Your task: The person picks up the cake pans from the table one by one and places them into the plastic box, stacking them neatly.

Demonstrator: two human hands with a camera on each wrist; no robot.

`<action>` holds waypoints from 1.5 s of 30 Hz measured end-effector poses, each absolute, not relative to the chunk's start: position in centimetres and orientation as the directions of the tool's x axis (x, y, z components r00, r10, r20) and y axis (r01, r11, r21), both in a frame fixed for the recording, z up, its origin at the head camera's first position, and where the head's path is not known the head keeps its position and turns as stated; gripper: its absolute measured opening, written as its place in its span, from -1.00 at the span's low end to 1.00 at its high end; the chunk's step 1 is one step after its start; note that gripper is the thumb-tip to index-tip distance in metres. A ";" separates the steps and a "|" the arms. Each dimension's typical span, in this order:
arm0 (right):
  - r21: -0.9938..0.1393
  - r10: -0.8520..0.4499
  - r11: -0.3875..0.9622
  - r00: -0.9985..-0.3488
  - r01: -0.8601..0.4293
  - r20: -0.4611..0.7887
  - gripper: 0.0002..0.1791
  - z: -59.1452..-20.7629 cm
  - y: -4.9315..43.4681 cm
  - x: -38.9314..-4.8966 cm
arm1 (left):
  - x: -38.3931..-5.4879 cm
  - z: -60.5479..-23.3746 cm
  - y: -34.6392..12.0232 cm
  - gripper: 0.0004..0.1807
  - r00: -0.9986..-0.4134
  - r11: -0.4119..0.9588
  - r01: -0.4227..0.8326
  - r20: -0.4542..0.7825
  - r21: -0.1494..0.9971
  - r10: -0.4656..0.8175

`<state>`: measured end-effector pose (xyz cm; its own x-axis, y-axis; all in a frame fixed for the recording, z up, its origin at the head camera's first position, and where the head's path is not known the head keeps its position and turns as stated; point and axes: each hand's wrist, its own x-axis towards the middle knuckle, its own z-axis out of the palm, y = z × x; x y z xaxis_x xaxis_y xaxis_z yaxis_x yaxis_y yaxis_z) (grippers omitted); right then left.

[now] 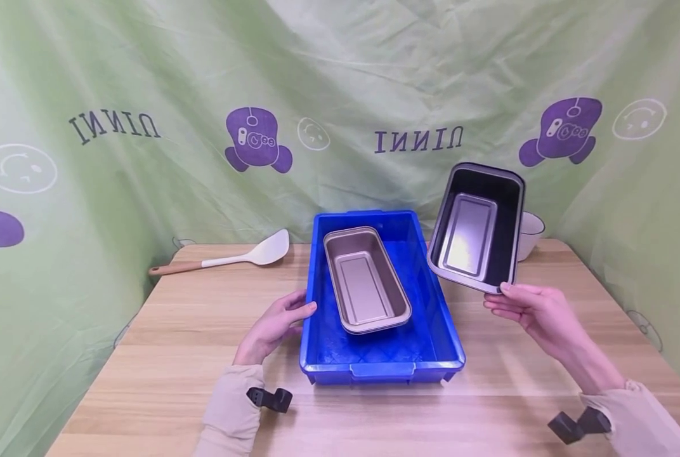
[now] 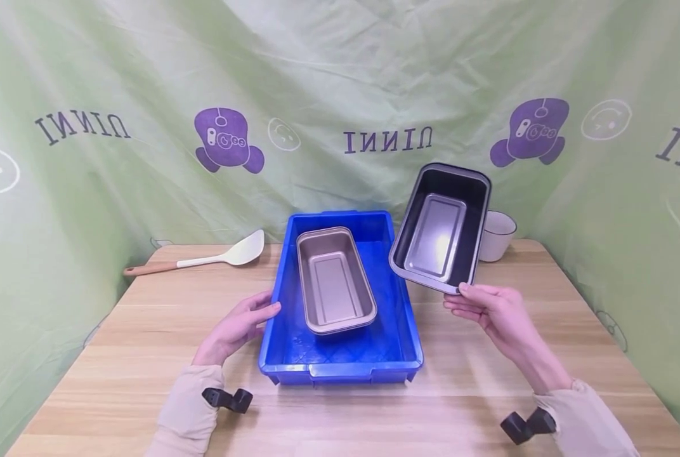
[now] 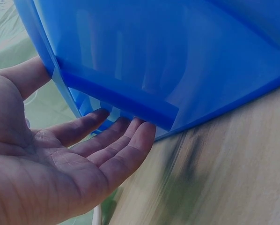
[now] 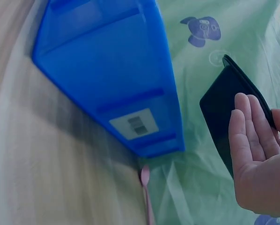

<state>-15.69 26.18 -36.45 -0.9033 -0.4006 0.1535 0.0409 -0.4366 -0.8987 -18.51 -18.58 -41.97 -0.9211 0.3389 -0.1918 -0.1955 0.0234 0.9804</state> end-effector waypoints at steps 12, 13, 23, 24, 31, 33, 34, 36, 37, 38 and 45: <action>-0.910 -0.444 -0.411 -0.885 0.063 0.140 -0.60 -35.0 22.8 -17.3 | -18.7 -42.1 -18.3 -0.31 -0.919 0.031 -0.208 -0.206 0.978 0.336; -0.910 -0.450 -0.407 -0.884 0.073 0.131 -0.61 -34.9 22.5 -17.4 | -18.8 -42.1 -18.3 -0.32 -0.918 0.031 -0.207 -0.205 0.978 0.338; -0.935 -0.527 -0.315 -0.850 0.161 0.032 -0.67 -35.0 19.7 -17.7 | -18.7 -41.9 -18.4 -0.32 -0.919 0.033 -0.197 -0.197 0.980 0.341; -0.938 -0.532 -0.301 -0.847 0.171 0.017 -0.67 -35.1 19.4 -17.7 | -18.7 -41.9 -18.4 -0.32 -0.920 0.032 -0.196 -0.195 0.980 0.341; -0.948 -0.536 -0.179 -0.834 0.263 -0.130 -0.72 -35.1 17.0 -17.8 | -18.7 -42.0 -18.7 -0.33 -0.921 0.030 -0.198 -0.197 0.980 0.336; -0.952 -0.533 -0.144 -0.832 0.270 -0.155 -0.73 -35.0 16.4 -17.8 | -18.7 -42.0 -18.8 -0.32 -0.919 0.031 -0.199 -0.197 0.979 0.342; -0.954 -0.529 -0.127 -0.832 0.273 -0.167 -0.74 -34.9 16.1 -17.8 | -18.7 -42.0 -18.8 -0.32 -0.917 0.031 -0.198 -0.196 0.980 0.347; -0.958 -0.525 -0.095 -0.831 0.271 -0.183 -0.77 -34.8 15.6 -17.7 | -18.7 -42.1 -18.8 -0.32 -0.916 0.031 -0.198 -0.196 0.980 0.350; -0.961 -0.523 -0.077 -0.831 0.266 -0.188 -0.78 -34.7 15.4 -17.7 | -18.7 -42.0 -18.7 -0.32 -0.916 0.030 -0.194 -0.192 0.981 0.351; -0.963 -0.518 -0.064 -0.834 0.260 -0.191 -0.79 -34.6 15.2 -17.7 | -18.7 -42.1 -18.7 -0.32 -0.917 0.029 -0.192 -0.190 0.981 0.352; -0.963 -0.505 0.024 -0.828 0.268 -0.243 -0.83 -34.9 14.8 -18.2 | -18.7 -42.1 -18.7 -0.33 -0.917 0.025 -0.192 -0.188 0.981 0.352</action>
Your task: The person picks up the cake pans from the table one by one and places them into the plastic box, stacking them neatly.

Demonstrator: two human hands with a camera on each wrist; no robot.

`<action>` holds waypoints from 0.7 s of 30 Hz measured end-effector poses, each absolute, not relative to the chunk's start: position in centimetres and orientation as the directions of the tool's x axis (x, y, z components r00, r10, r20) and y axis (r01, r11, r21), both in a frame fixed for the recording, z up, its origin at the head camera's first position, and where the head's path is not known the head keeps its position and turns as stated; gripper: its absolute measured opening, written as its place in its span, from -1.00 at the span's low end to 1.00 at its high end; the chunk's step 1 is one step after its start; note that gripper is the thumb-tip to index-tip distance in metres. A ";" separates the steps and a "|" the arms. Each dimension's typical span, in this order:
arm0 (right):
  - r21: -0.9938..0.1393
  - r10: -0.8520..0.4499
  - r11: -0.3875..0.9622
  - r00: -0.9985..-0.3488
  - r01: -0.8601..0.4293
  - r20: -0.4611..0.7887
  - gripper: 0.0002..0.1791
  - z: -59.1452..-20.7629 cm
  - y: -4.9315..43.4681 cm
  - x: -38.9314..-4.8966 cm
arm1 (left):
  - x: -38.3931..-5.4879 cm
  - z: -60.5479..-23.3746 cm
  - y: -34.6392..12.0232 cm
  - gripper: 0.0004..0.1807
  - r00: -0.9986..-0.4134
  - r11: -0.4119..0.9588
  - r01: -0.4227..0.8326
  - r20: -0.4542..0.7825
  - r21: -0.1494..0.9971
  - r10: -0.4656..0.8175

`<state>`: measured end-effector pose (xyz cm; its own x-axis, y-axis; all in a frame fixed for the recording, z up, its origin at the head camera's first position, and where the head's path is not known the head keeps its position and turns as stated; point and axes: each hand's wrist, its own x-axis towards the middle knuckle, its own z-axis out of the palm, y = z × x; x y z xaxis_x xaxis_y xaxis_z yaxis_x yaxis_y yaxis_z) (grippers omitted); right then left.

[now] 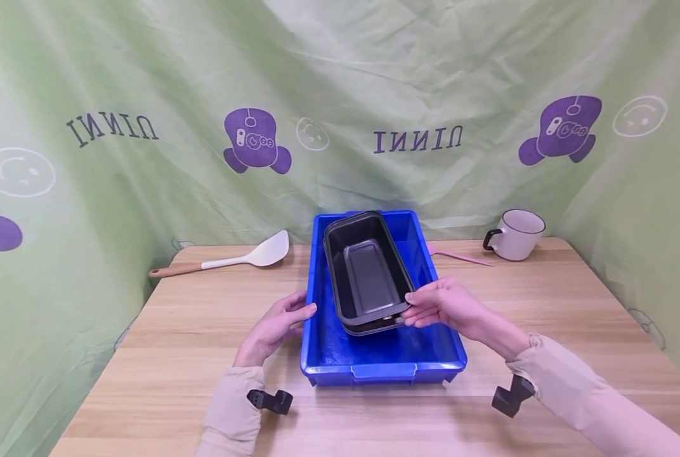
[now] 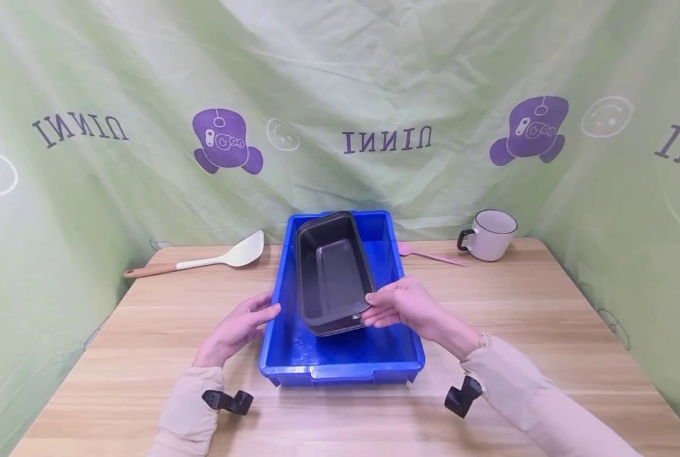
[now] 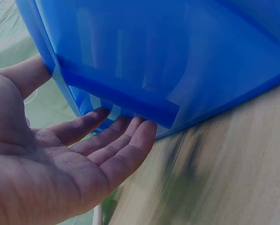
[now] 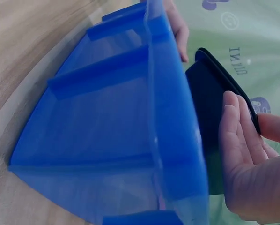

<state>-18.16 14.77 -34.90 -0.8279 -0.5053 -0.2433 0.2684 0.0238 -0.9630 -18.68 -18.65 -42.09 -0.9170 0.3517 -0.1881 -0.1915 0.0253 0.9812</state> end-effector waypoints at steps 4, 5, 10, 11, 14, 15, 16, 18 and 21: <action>-0.957 -0.506 0.093 -0.814 0.276 -0.284 -0.85 -35.5 14.6 -18.6 | -18.7 -42.1 -18.6 -0.34 -0.918 0.026 -0.197 -0.194 0.980 0.347; -0.956 -0.503 0.118 -0.814 0.269 -0.291 -0.85 -35.6 14.5 -18.7 | -18.7 -42.1 -18.6 -0.33 -0.918 0.026 -0.198 -0.195 0.980 0.346; -0.945 -0.486 0.303 -0.833 0.123 -0.264 -0.72 -35.7 14.5 -19.0 | -18.7 -42.0 -18.5 -0.33 -0.917 0.028 -0.198 -0.195 0.980 0.349; -0.937 -0.482 0.338 -0.838 0.090 -0.254 -0.71 -35.7 14.5 -19.0 | -18.7 -42.0 -18.5 -0.33 -0.916 0.028 -0.198 -0.195 0.980 0.352; -0.914 -0.476 0.404 -0.850 0.018 -0.227 -0.71 -35.6 14.5 -19.2 | -18.7 -42.0 -18.5 -0.33 -0.915 0.031 -0.196 -0.194 0.980 0.353; -0.910 -0.474 0.415 -0.851 0.008 -0.224 -0.71 -35.5 14.5 -19.2 | -18.7 -42.0 -18.5 -0.33 -0.916 0.033 -0.196 -0.195 0.980 0.351; -0.906 -0.472 0.423 -0.853 0.003 -0.223 -0.72 -35.5 14.5 -19.3 | -18.7 -42.0 -18.5 -0.33 -0.916 0.033 -0.196 -0.195 0.980 0.350; -0.899 -0.468 0.437 -0.855 -0.005 -0.223 -0.73 -35.6 14.5 -19.4 | -18.7 -42.0 -18.5 -0.33 -0.917 0.034 -0.197 -0.196 0.980 0.347; -0.895 -0.464 0.447 -0.857 -0.008 -0.224 -0.74 -35.7 14.4 -19.5 | -18.7 -42.1 -18.6 -0.33 -0.916 0.033 -0.198 -0.197 0.980 0.348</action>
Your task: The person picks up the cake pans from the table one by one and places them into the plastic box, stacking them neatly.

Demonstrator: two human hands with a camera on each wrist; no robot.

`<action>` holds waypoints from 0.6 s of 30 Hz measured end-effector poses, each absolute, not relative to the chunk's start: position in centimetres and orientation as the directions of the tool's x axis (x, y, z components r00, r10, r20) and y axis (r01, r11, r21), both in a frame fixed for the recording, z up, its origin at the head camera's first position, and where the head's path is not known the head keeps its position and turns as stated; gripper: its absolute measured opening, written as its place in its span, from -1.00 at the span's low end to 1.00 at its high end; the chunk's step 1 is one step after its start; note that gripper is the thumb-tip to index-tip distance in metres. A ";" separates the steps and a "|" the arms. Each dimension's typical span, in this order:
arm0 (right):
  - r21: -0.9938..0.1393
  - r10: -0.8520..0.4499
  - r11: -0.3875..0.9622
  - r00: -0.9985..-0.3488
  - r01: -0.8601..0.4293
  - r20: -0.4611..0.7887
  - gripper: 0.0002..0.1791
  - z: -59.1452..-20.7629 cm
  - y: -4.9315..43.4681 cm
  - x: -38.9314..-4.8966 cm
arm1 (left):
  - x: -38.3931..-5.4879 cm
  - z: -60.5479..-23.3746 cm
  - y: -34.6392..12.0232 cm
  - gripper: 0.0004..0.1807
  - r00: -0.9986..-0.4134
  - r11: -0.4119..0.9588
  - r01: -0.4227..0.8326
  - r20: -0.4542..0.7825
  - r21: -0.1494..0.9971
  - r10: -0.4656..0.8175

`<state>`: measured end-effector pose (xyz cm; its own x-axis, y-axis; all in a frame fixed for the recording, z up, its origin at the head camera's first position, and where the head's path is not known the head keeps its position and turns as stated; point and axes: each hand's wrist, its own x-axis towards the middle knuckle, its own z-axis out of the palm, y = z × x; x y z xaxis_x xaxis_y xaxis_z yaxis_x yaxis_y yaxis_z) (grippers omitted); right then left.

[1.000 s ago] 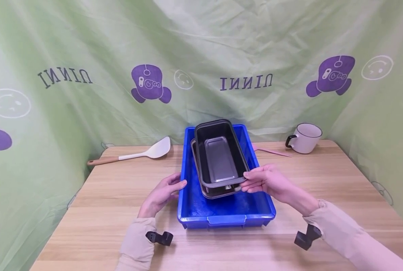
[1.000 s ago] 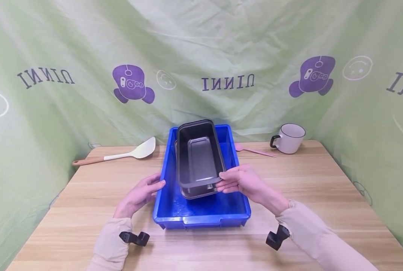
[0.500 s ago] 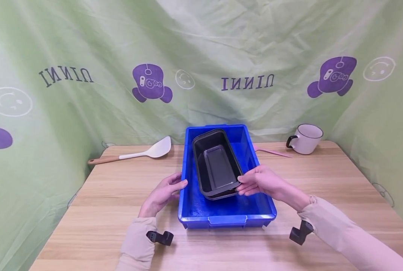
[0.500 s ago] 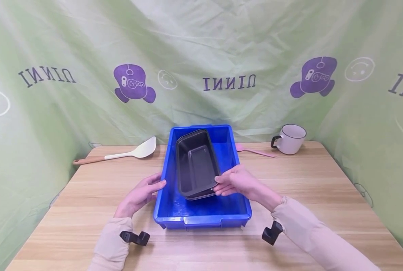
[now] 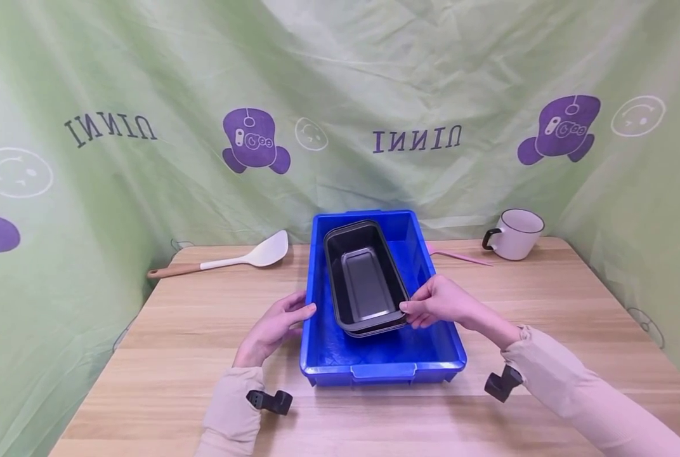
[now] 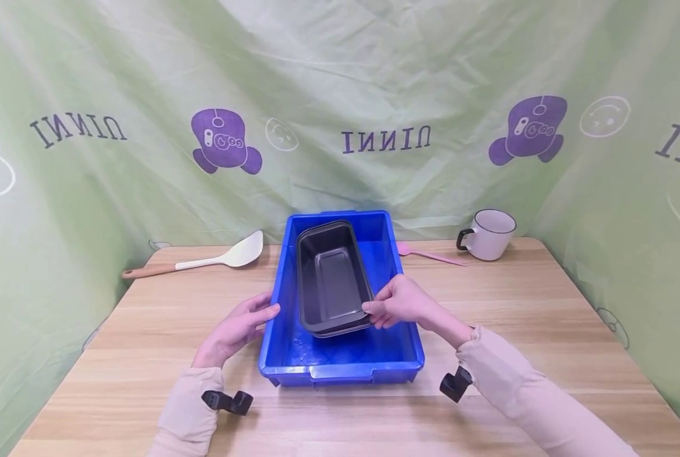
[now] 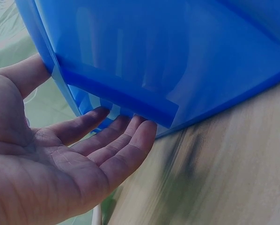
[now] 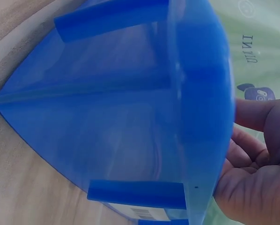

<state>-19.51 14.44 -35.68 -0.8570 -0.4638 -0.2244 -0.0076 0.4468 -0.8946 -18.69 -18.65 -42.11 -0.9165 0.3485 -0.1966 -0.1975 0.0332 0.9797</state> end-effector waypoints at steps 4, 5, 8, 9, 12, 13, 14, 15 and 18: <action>-0.884 -0.461 0.464 -0.867 -0.054 -0.189 -0.75 -35.6 14.2 -19.3 | -18.8 -42.2 -18.8 -0.33 -0.917 0.035 -0.196 -0.195 0.980 0.347; -0.873 -0.458 0.480 -0.873 -0.084 -0.168 -0.76 -35.5 14.2 -19.3 | -18.8 -42.2 -18.8 -0.33 -0.919 0.036 -0.195 -0.195 0.980 0.344; -0.831 -0.411 0.530 -0.909 -0.170 -0.075 -0.77 -35.2 14.3 -19.1 | -18.8 -42.3 -18.8 -0.33 -0.918 0.035 -0.195 -0.195 0.980 0.347; -0.828 -0.386 0.531 -0.922 -0.182 -0.044 -0.76 -35.1 14.4 -19.1 | -18.8 -42.3 -18.8 -0.33 -0.916 0.033 -0.195 -0.194 0.980 0.350; -0.858 -0.316 0.481 -0.949 -0.183 0.025 -0.67 -34.7 15.0 -19.0 | -18.7 -42.4 -18.9 -0.32 -0.912 0.027 -0.194 -0.191 0.981 0.364; -0.881 -0.303 0.441 -0.952 -0.171 0.033 -0.63 -34.5 15.2 -19.0 | -18.7 -42.4 -19.0 -0.32 -0.912 0.027 -0.195 -0.192 0.980 0.363; -0.902 -0.297 0.401 -0.954 -0.158 0.035 -0.60 -34.4 15.4 -19.0 | -18.6 -42.4 -19.0 -0.33 -0.913 0.027 -0.194 -0.191 0.981 0.362; -0.918 -0.296 0.369 -0.955 -0.144 0.031 -0.58 -34.3 15.6 -19.0 | -18.6 -42.4 -19.0 -0.32 -0.913 0.026 -0.193 -0.189 0.981 0.361; -0.939 -0.305 0.322 -0.952 -0.125 0.022 -0.55 -34.1 16.0 -18.9 | -18.5 -42.4 -19.2 -0.32 -0.916 0.033 -0.193 -0.192 0.981 0.351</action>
